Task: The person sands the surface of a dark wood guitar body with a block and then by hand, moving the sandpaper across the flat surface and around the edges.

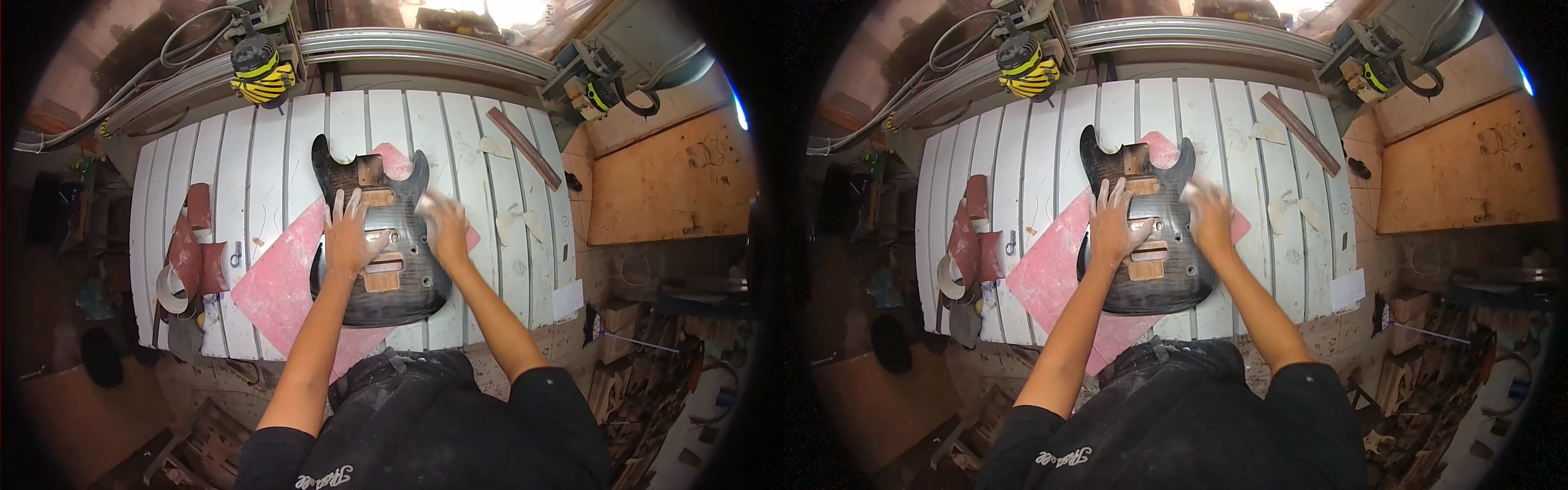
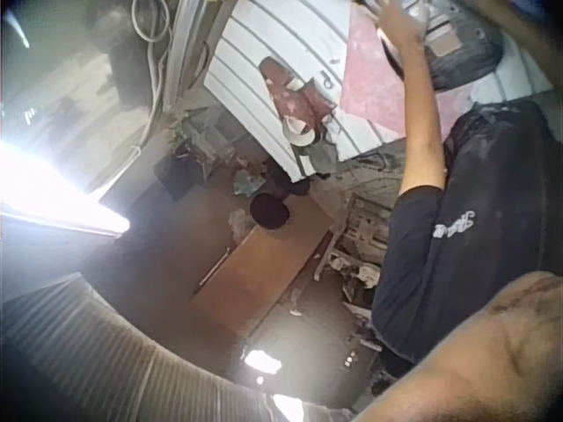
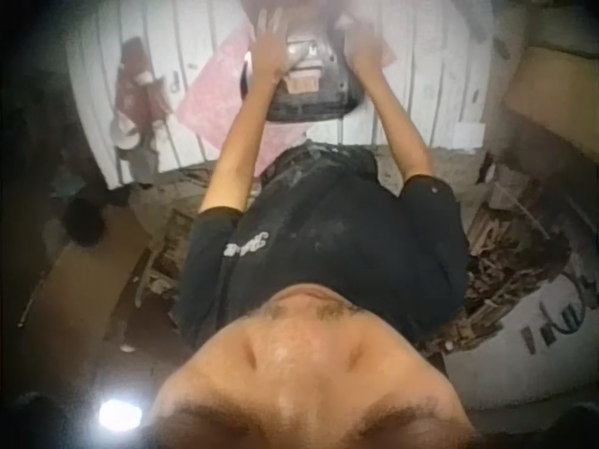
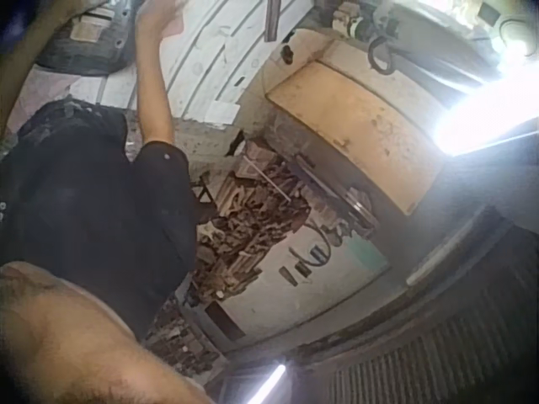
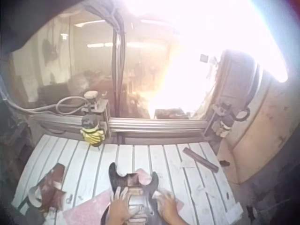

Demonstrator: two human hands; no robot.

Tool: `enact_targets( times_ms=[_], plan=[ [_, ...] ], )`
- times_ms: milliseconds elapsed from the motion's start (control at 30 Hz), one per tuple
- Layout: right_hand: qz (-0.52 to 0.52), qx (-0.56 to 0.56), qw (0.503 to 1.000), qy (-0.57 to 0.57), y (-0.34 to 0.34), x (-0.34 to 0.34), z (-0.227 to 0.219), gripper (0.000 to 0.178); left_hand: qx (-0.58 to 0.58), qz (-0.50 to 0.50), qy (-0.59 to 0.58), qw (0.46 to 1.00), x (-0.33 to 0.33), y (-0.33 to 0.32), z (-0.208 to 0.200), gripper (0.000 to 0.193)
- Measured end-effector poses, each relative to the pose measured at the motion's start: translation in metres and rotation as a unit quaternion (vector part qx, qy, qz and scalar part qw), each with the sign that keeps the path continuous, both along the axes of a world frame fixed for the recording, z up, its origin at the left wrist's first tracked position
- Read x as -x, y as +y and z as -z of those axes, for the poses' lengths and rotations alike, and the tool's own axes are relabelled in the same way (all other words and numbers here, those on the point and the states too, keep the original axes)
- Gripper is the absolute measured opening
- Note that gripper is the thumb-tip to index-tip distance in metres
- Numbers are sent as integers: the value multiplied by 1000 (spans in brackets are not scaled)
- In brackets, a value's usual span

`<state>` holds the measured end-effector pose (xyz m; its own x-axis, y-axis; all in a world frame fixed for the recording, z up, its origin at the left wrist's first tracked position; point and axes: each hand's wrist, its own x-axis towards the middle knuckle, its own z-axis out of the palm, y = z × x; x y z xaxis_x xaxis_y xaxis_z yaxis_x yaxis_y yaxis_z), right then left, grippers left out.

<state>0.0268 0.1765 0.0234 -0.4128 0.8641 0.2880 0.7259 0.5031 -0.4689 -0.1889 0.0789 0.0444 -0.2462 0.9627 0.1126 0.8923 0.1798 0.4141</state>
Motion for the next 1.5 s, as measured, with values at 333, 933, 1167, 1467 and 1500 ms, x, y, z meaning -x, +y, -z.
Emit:
enact_targets(
  times_ms=[333, 933, 1167, 1467, 1500],
  plan=[
    [65, -35, 996, 43, 37, 9, 1, 18, 0, 10, -10, 1000, -7, 6, 4, 81],
    [-9, -15, 999, 46, 4, 12, -3, 18, 13, -4, -12, 1000, 1, 0, -7, 82],
    [116, -21, 993, 19, 61, 24, 7, 26, -2, 5, -21, 1000, -9, 10, 2, 81],
    [-9, -11, 999, 40, 21, 12, 3, 18, 13, -4, -30, 999, -5, 5, -4, 81],
    [14, -20, 998, 51, 39, 14, 1, 17, 11, 4, -26, 1000, -9, 8, -3, 81]
  ],
)
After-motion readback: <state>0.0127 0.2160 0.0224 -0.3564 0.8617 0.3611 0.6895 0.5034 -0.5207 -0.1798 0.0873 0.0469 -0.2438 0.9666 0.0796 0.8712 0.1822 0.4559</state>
